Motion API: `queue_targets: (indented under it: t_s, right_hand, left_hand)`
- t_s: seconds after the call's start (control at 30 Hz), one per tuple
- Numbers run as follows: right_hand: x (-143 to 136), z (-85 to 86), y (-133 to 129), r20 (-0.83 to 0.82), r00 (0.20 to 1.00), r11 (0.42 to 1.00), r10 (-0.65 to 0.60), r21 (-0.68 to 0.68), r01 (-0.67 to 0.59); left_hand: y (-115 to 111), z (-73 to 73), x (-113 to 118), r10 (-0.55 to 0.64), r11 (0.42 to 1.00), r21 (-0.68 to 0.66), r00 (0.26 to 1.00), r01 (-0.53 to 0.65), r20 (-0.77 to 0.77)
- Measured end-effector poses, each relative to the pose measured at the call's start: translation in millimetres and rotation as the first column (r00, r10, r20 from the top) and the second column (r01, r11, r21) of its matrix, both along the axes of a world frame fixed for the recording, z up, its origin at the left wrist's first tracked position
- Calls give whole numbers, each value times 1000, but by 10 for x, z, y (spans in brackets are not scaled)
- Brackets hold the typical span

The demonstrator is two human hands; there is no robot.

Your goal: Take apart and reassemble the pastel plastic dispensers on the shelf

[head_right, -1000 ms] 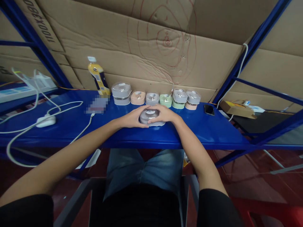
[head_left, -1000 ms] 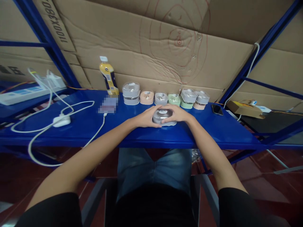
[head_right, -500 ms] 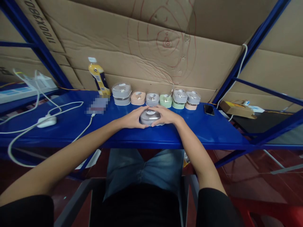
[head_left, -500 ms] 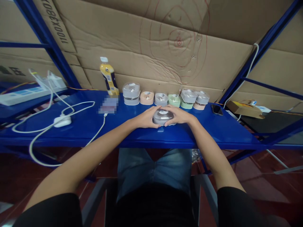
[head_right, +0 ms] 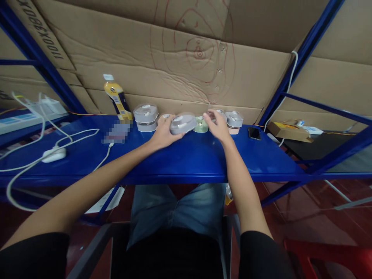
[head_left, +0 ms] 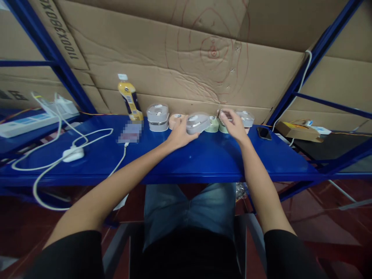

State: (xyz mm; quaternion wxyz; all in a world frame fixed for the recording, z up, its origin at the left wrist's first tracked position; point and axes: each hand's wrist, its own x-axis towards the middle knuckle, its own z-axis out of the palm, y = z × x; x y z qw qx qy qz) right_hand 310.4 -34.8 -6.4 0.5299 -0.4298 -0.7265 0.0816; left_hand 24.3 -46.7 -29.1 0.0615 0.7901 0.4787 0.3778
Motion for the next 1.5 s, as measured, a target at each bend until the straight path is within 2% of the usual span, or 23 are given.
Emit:
queue_targets:
  t_s: [0.07, 0.17, 0.23, 0.3, 0.4, 0.57, 0.63, 0.7, 0.77, 0.83, 0.9, 0.97, 1.07, 1.13, 1.2, 1.37, 1.5]
  right_hand:
    - [43, 12, 58, -122, 987, 990, -106, 81, 116]
    - [63, -28, 135, -201, 959, 969, -202, 103, 226]
    - [60, -62, 169, -219, 947, 959, -235, 108, 263]
    - [50, -83, 187, -227, 941, 953, -251, 111, 281]
    - [23, -89, 190, -228, 939, 953, -256, 101, 285]
    - [-9, -81, 172, -256, 939, 966, -229, 57, 252]
    - [6, -80, 165, -262, 937, 968, -231, 38, 249]
    - [32, -79, 161, -254, 936, 965, -244, 31, 260]
    - [53, -82, 159, -238, 939, 965, -248, 28, 262]
    - [54, -87, 157, -216, 947, 969, -236, 14, 245]
    - [32, -95, 151, -197, 954, 973, -225, -3, 229]
    - [-5, -103, 137, -190, 956, 974, -223, -8, 225]
    - [-57, -117, 110, -193, 955, 973, -224, 3, 229]
    - [-75, -124, 94, -190, 954, 972, -230, 4, 235]
    - [-77, -129, 86, -180, 955, 971, -236, -6, 239]
    - [-43, -141, 101, -163, 958, 972, -235, -27, 233]
    - [-29, -157, 114, -147, 965, 976, -220, -31, 217]
  left_hand:
    - [98, 186, 293, 172, 983, -68, 985, -172, -9]
    - [257, 401, 804, 274, 955, -95, 959, -280, -72]
    - [344, 462, 1115, 327, 936, -101, 939, -337, -108]
    - [410, 460, 1357, 379, 915, -97, 917, -391, -123]
    - [471, 402, 1573, 424, 895, -90, 895, -437, -136]
    - [476, 362, 1646, 381, 903, -146, 910, -404, -161]
    - [462, 380, 1567, 358, 915, -146, 924, -377, -137]
    - [465, 403, 1389, 345, 929, -106, 933, -355, -102]
    - [496, 424, 1097, 335, 940, -46, 939, -339, -76]
    - [549, 438, 713, 366, 930, -4, 929, -367, -60]
    - [604, 445, 291, 454, 891, 28, 888, -453, -81]
    - [645, 443, -97, 572, 819, 30, 809, -573, -134]
    - [672, 425, -505, 671, 728, -10, 716, -685, -190]
    - [671, 408, -641, 683, 705, -62, 700, -706, -209]
    - [662, 391, -694, 662, 713, -121, 720, -690, -208]
    - [634, 346, -700, 613, 765, -149, 780, -626, -128]
    - [607, 326, -697, 618, 763, -156, 778, -628, -111]
